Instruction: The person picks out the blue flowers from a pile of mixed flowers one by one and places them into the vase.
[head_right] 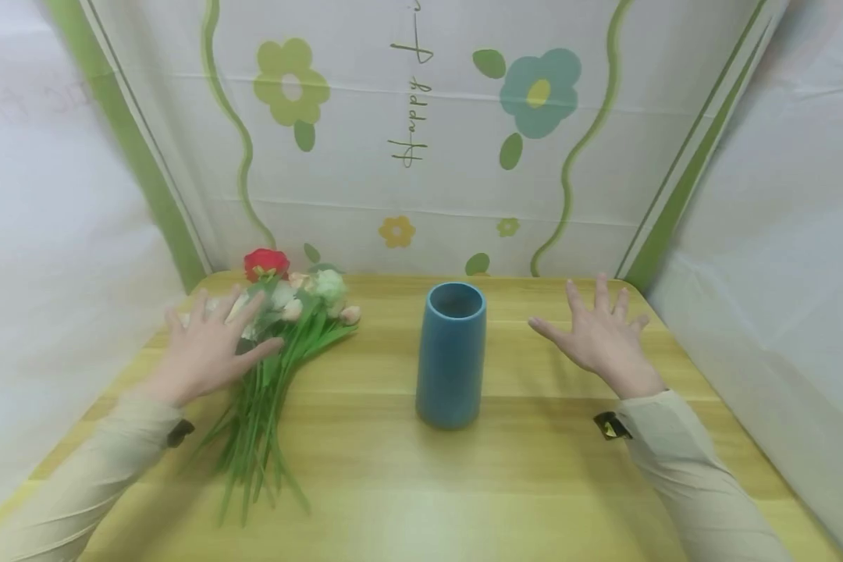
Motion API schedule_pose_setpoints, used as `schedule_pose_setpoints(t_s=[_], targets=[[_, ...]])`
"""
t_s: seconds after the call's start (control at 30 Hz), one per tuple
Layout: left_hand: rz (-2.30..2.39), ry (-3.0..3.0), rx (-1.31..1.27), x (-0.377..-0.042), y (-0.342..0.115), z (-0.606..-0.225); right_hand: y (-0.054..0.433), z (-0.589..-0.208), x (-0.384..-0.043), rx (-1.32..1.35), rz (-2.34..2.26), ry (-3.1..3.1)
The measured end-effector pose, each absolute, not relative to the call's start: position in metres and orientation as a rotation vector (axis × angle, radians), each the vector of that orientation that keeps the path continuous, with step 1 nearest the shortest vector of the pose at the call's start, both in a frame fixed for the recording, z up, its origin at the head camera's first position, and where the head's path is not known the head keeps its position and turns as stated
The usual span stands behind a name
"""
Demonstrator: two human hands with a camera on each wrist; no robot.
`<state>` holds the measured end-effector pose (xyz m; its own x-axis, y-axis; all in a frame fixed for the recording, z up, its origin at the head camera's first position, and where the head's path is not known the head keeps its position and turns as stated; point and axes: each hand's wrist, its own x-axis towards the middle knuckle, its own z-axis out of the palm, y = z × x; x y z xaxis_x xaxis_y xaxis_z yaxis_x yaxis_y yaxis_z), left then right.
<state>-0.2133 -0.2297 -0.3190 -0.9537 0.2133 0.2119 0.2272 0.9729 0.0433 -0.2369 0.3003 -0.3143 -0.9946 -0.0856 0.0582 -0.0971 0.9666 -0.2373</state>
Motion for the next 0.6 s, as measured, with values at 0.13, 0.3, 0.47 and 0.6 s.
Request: schedule_pose_setpoints(t_s=[0.13, 0.3, 0.47, 0.6], targets=[[-0.102, -2.924, -0.326, -0.213, -0.23, -0.324, 0.297, -0.321, -0.237, 0.151, 0.371, -3.059], [-0.101, -2.959, -0.324, -0.214, -0.231, -0.328, 0.296, -0.326, -0.237, 0.168, 0.356, -3.068], [-0.086, -2.952, -0.313, -0.216, -0.232, -0.329, 0.293, -0.325, -0.239, 0.172, 0.352, -3.079], [-0.074, -2.948, -0.318, -0.217, -0.23, -0.329, 0.291, -0.323, -0.24, 0.174, 0.365, -3.103]])
